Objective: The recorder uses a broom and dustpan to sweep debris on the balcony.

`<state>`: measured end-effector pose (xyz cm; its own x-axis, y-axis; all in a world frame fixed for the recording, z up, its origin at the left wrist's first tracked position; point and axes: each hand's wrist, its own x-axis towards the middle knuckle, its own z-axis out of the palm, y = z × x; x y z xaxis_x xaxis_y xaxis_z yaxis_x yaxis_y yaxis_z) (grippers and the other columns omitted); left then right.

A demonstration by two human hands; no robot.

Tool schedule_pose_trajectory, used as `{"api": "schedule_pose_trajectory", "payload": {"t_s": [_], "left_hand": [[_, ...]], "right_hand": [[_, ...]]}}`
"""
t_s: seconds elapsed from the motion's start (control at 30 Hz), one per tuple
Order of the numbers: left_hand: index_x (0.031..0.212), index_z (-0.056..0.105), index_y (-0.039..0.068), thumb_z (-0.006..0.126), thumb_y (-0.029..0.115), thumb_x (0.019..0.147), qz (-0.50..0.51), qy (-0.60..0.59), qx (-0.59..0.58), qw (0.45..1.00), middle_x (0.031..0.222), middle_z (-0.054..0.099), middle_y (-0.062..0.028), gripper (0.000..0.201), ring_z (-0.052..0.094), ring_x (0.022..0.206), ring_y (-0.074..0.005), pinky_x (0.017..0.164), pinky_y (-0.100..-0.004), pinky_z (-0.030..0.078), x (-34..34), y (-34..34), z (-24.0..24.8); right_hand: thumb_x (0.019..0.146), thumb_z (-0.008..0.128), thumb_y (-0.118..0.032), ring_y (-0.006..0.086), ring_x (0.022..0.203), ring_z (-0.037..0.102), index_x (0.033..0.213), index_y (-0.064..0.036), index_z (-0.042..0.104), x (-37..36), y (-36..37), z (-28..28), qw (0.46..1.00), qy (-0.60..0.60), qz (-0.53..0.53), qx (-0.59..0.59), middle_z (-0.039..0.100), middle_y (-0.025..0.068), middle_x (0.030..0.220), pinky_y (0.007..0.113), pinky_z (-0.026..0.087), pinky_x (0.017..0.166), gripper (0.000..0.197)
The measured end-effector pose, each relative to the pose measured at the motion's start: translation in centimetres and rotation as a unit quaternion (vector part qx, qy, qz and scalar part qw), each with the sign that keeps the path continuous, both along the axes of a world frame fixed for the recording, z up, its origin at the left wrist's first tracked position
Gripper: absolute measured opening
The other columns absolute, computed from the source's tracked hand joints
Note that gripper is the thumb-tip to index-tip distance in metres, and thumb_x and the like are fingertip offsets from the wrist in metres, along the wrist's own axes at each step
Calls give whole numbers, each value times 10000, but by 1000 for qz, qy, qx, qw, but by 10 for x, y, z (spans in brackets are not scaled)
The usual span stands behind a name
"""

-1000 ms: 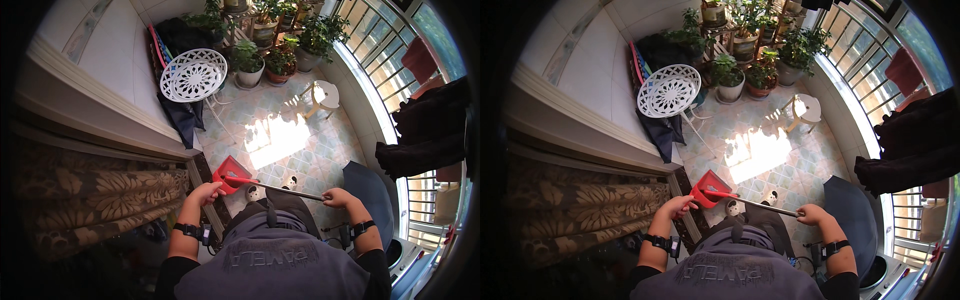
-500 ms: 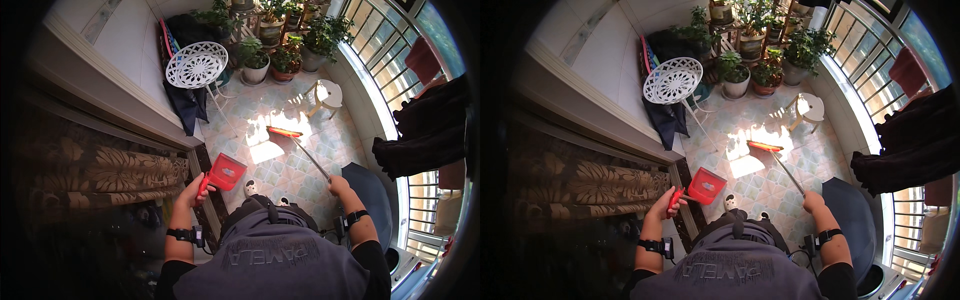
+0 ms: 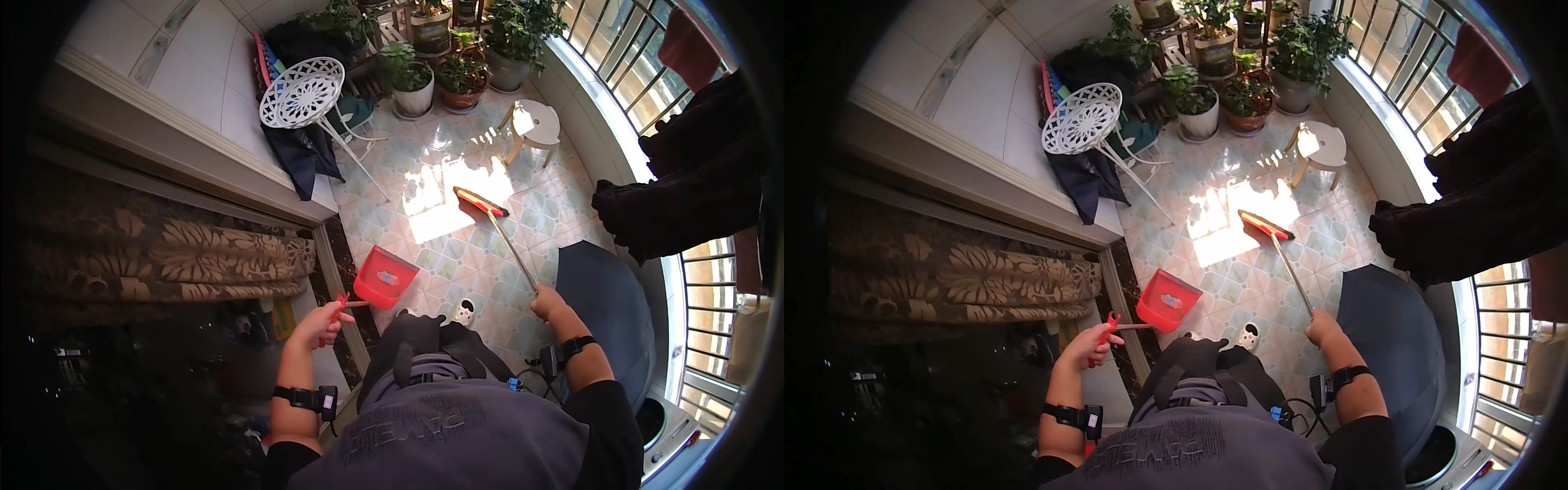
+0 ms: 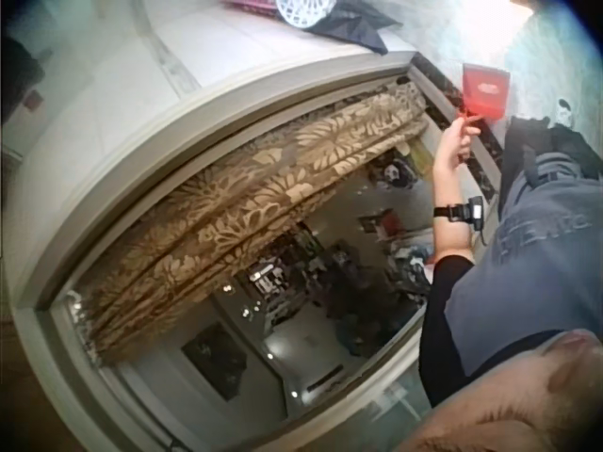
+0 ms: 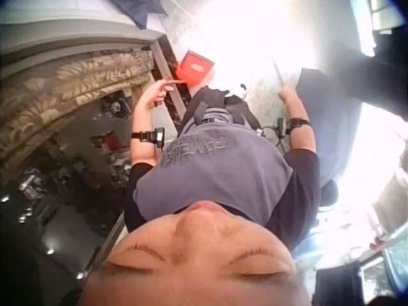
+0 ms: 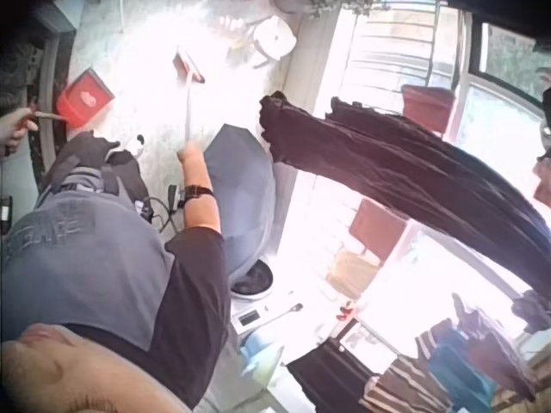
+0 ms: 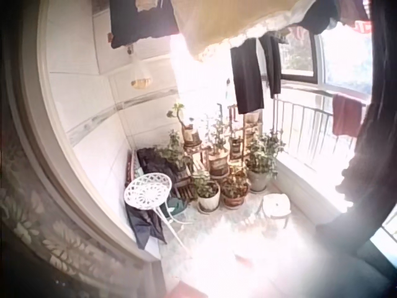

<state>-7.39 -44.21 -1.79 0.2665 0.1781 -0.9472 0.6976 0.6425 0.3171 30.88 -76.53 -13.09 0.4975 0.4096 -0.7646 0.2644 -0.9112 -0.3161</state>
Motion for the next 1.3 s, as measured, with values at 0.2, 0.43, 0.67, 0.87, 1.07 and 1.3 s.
{"api": "schedule_pose_trajectory", "payload": {"t_s": [0.2,0.43,0.67,0.87,1.07,1.3], "left_hand": [[915,588,40,350,428,883,-8,17,-52,999,479,288,81,456,205,372,-60,394,-242,196,11,-28,-53],[935,582,34,355,431,881,-12,9,-47,999,471,291,79,459,200,362,-64,380,-247,184,-23,-30,-60],[894,572,42,380,428,888,95,6,-15,995,468,293,87,431,204,358,-52,362,-235,171,-51,-61,-52],[886,575,69,378,451,882,122,11,-44,992,463,283,85,429,197,359,-53,370,-232,166,-42,-64,-55],[927,593,70,375,450,878,113,-2,-54,992,455,284,79,441,196,360,-57,368,-240,165,-40,-61,-54],[938,593,34,374,428,889,122,18,-29,992,460,279,81,453,202,370,-48,371,-221,170,-60,-81,-50]], "right_hand": [[798,455,-76,315,691,642,1348,-56,299,-29,-19,43,968,38,222,-110,600,187,1037,363,527,540,573],[711,596,-189,236,611,630,1246,-61,485,-9,-3,93,973,147,172,-46,626,159,966,317,521,481,562],[717,597,-169,265,649,631,1170,-75,550,9,57,81,972,33,232,23,640,165,887,351,515,590,464],[719,568,-110,302,721,634,1013,-51,582,-1,109,23,961,-29,274,12,630,180,840,393,509,624,300],[757,538,-98,239,566,598,1079,-46,545,-11,55,47,961,93,260,-25,586,132,717,349,496,484,326],[793,599,-182,130,538,531,1265,-96,484,33,43,100,937,251,233,-61,581,50,747,275,450,476,493]]}}
